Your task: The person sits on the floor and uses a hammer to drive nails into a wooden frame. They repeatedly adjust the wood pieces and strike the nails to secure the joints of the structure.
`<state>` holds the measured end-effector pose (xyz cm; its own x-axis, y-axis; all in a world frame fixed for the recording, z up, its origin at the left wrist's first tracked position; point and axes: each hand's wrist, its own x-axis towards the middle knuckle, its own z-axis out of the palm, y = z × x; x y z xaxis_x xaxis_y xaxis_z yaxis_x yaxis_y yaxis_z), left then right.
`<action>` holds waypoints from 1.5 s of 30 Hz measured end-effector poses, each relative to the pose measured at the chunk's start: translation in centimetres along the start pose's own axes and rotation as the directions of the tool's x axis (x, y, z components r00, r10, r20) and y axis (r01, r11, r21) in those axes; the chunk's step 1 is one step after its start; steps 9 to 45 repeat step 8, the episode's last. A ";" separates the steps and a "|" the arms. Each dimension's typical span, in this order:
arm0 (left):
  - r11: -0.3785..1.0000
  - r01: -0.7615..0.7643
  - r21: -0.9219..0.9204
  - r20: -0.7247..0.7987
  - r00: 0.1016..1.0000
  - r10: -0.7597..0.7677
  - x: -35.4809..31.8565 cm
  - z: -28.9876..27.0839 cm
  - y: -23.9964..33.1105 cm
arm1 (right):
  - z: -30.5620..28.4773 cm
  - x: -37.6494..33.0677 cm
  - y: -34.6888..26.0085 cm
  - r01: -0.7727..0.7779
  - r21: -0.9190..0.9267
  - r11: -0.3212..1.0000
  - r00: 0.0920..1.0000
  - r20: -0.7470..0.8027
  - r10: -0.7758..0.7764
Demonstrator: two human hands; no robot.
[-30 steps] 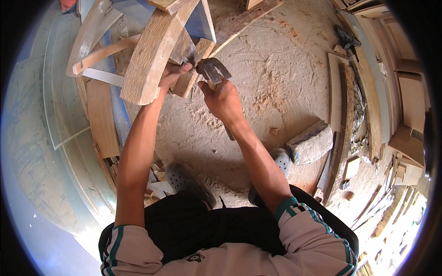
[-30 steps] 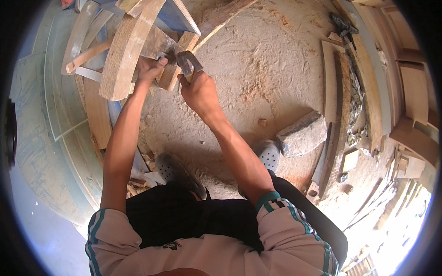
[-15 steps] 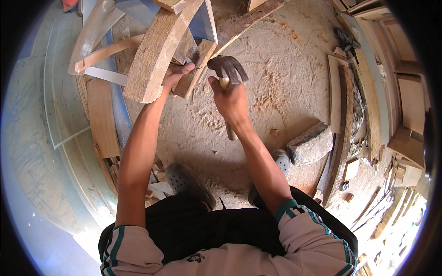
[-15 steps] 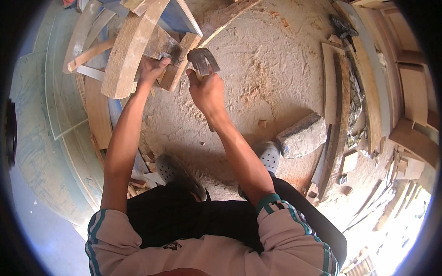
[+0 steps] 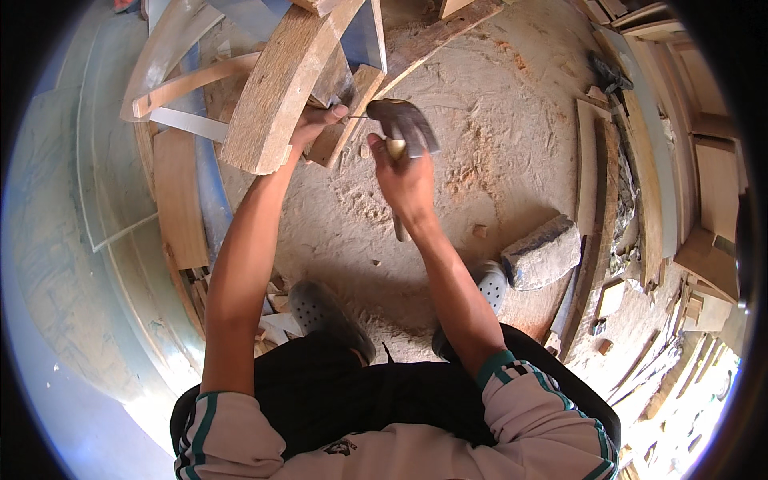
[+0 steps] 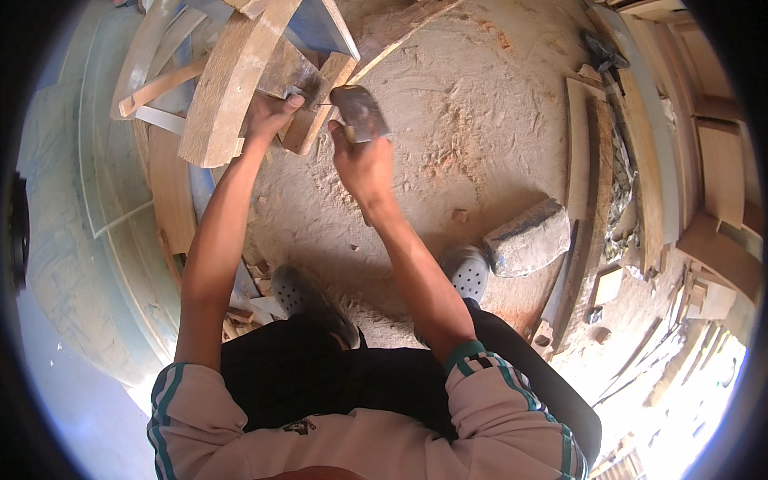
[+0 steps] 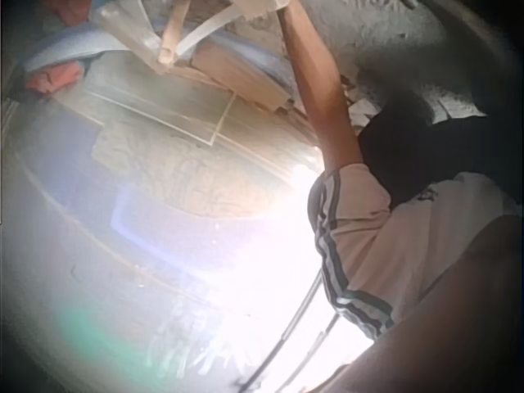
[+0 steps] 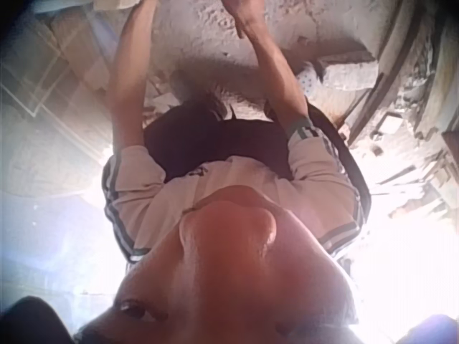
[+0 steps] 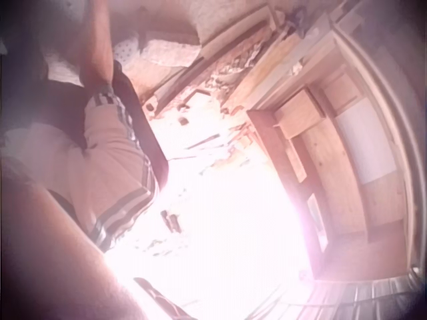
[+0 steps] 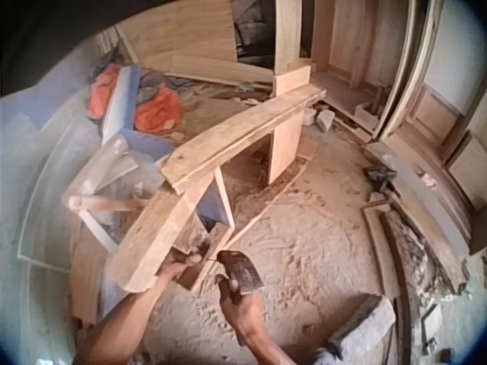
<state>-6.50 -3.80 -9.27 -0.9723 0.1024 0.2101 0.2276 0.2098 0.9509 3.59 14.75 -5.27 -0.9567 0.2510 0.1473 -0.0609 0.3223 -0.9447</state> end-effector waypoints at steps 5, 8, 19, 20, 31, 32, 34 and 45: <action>0.991 0.075 -0.114 0.033 0.997 -0.071 0.1 -0.3 0.2 | -1.5 -1.0 -0.4 -0.669 0.457 0.586 0.723 0.220 0.655; 0.994 -0.016 0.108 0.028 1.000 0.013 0.1 0.0 0.6 | -1.7 -0.8 -0.6 -0.686 0.505 0.524 0.701 0.265 0.662; 0.994 -0.016 0.108 0.028 1.000 0.013 0.1 0.0 0.6 | -1.7 -0.8 -0.6 -0.686 0.505 0.524 0.701 0.265 0.662; 0.994 -0.016 0.108 0.028 1.000 0.013 0.1 0.0 0.6 | -1.7 -0.8 -0.6 -0.686 0.505 0.524 0.701 0.265 0.662; 0.994 -0.016 0.108 0.028 1.000 0.013 0.1 0.0 0.6 | -1.7 -0.8 -0.6 -0.686 0.505 0.524 0.701 0.265 0.662; 0.994 -0.016 0.108 0.028 1.000 0.013 0.1 0.0 0.6 | -1.7 -0.8 -0.6 -0.686 0.505 0.524 0.701 0.265 0.662; 0.994 -0.016 0.108 0.028 1.000 0.013 0.1 0.0 0.6 | -1.7 -0.8 -0.6 -0.686 0.505 0.524 0.701 0.265 0.662; 0.994 -0.016 0.108 0.028 1.000 0.013 0.1 0.0 0.6 | -1.7 -0.8 -0.6 -0.686 0.505 0.524 0.701 0.265 0.662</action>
